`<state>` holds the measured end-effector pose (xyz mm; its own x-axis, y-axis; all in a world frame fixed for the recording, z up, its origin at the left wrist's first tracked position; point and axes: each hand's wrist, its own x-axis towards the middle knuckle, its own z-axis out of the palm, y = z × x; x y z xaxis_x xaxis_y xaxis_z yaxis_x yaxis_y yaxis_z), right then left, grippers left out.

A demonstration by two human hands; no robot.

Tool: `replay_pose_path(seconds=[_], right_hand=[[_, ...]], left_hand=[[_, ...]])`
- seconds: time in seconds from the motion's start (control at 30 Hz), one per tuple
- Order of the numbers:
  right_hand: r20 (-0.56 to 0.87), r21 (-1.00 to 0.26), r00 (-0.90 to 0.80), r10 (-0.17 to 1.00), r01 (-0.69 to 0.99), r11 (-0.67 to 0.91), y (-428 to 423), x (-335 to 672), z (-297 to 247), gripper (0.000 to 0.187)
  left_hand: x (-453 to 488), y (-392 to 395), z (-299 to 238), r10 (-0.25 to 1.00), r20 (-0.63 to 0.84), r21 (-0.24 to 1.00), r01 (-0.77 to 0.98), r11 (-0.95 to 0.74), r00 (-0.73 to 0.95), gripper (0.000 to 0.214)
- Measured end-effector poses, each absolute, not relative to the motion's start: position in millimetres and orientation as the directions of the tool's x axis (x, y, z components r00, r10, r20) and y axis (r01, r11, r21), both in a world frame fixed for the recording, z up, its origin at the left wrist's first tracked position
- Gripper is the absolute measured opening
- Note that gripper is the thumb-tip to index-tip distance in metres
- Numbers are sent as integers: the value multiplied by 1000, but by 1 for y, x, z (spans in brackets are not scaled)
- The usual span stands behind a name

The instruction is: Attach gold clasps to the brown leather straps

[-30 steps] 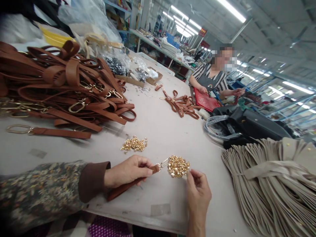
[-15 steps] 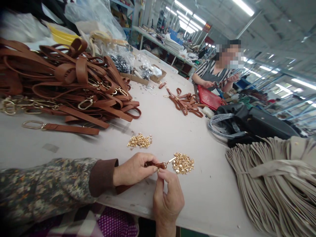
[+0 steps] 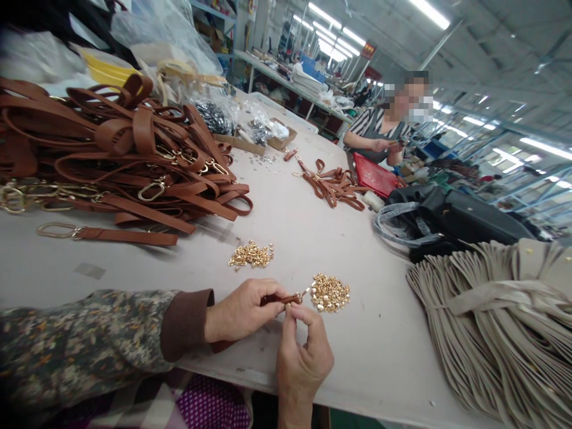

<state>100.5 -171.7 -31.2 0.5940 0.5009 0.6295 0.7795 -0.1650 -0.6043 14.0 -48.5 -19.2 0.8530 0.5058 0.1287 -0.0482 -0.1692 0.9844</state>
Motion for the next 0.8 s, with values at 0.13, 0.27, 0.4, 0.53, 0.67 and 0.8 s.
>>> replay_pose_path(seconds=[0.13, 0.27, 0.4, 0.53, 0.67, 0.8], right_hand=[[631, -625, 602, 489, 768, -139, -173, 98, -33, 5], [617, -648, 612, 494, 752, -122, -174, 99, -33, 6], [612, -643, 617, 495, 753, -143, -176, 101, -36, 7], [558, -700, 691, 460, 690, -187, -175, 98, -38, 13], [434, -857, 830, 351, 500, -123, -168, 93, -40, 23], [325, -930, 899, 295, 359, -71, -171, 92, -55, 38]], left_hand=[[14, -51, -18, 511, 129, 986, -57, -154, 850, 23], [14, -52, -17, 514, 106, 991, -50, -122, 851, 26], [14, -51, -18, 510, 142, 982, -55, -180, 848, 26], [13, -49, -18, 485, 220, 956, -88, -279, 846, 25], [12, -49, -17, 480, 256, 949, -124, -290, 839, 23], [11, -52, -17, 465, 295, 943, -174, -285, 835, 22]])
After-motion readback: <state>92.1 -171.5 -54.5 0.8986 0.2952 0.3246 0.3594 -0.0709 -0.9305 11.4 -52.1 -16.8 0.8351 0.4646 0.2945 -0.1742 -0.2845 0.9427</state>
